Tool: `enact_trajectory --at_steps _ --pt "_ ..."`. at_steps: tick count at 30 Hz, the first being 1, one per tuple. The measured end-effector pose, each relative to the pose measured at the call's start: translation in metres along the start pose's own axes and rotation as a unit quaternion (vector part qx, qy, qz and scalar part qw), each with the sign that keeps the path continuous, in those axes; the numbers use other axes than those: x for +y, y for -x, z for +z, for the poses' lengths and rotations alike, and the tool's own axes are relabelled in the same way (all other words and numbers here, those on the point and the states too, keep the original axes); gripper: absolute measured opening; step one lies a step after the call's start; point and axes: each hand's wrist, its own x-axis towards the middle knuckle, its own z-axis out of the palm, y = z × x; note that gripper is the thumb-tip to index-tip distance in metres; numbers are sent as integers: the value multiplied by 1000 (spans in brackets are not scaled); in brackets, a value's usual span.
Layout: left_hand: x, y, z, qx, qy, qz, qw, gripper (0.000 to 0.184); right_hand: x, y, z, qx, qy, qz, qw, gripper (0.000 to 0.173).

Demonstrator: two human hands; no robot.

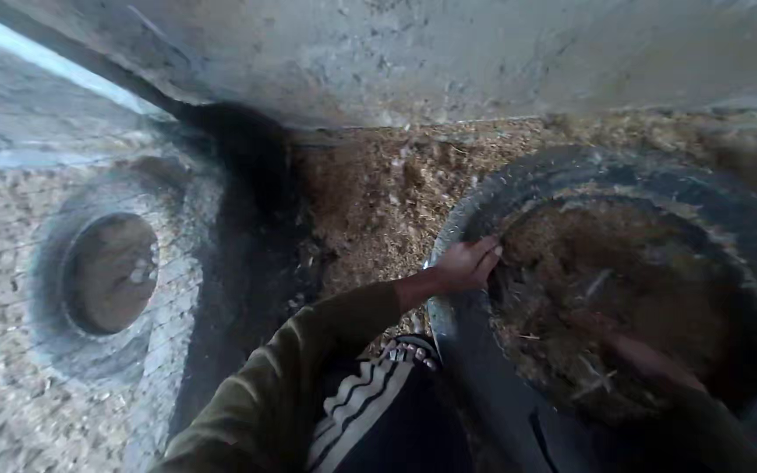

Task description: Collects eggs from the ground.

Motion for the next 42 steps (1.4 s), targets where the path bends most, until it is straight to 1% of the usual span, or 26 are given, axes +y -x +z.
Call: enact_trajectory --at_steps 1,2,3,4,5,6,7,9,11,12,14,15,17,18,20,21,23,25,26,29,32,35,37,39,42 --pt "-5 5 -2 43 10 22 999 36 -17 8 -5 13 59 19 998 48" --pt "-8 10 -9 77 9 28 997 35 -37 15 -12 9 119 38 992 50" --pt "-10 16 -21 101 3 19 995 34 -38 14 -13 36 169 22 985 50" --pt "-14 21 -34 120 -12 -1 993 32 -21 5 -12 98 208 -25 973 47" --pt "-21 27 -49 149 -46 -20 988 29 -9 2 -14 152 208 -60 964 45" --pt "-31 34 -66 175 -96 -48 979 26 -12 9 -20 179 202 -70 960 43" --pt "-45 44 -86 187 -154 -88 966 25 -25 18 -27 194 199 -72 958 39" --pt "-75 78 -126 186 -234 -198 933 29 -58 38 -37 221 167 -99 956 32" --pt "-96 115 -155 199 -286 -294 890 37 -85 45 -42 249 157 -144 945 35" --pt "-100 128 -165 207 -304 -339 866 43 -96 45 -44 261 154 -169 938 38" --pt "-87 143 -179 221 -295 -437 820 53 -123 39 -43 277 164 -210 923 42" --pt "-86 154 -180 235 -290 -475 797 60 -139 38 -40 273 175 -229 918 39" --pt "-96 173 -177 260 -268 -532 760 75 -174 38 -34 239 197 -254 916 38" --pt "-95 180 -177 259 -241 -555 753 79 -191 38 -29 222 203 -270 915 39" --pt "-68 189 -187 233 -163 -592 754 77 -221 39 -14 209 209 -322 899 40" --pt "-63 194 -194 230 -139 -601 753 75 -235 40 -5 202 209 -342 893 38" --pt "-73 210 -203 294 -138 -576 750 66 -262 40 16 174 205 -348 898 36" --pt "-60 221 -224 357 -144 -533 754 55 -287 30 38 140 205 -343 906 35" --pt "-49 228 -235 377 -146 -517 754 52 -297 19 51 128 210 -349 904 37" --pt "-29 254 -250 398 -160 -498 753 48 -326 -29 89 98 234 -361 897 46" --pt "-19 269 -253 399 -169 -497 752 45 -385 -76 119 84 289 -370 879 52" --pt "-22 275 -256 402 -175 -499 748 42 -443 -119 135 88 307 -395 861 53" --pt "-25 279 -255 389 -181 -504 749 40 -468 -144 144 101 328 -375 861 59" --pt "-26 282 -252 374 -185 -511 751 39 -472 -165 157 138 353 -361 852 65" --pt "-25 284 -252 361 -192 -511 756 37 -462 -170 182 208 398 -376 811 75"
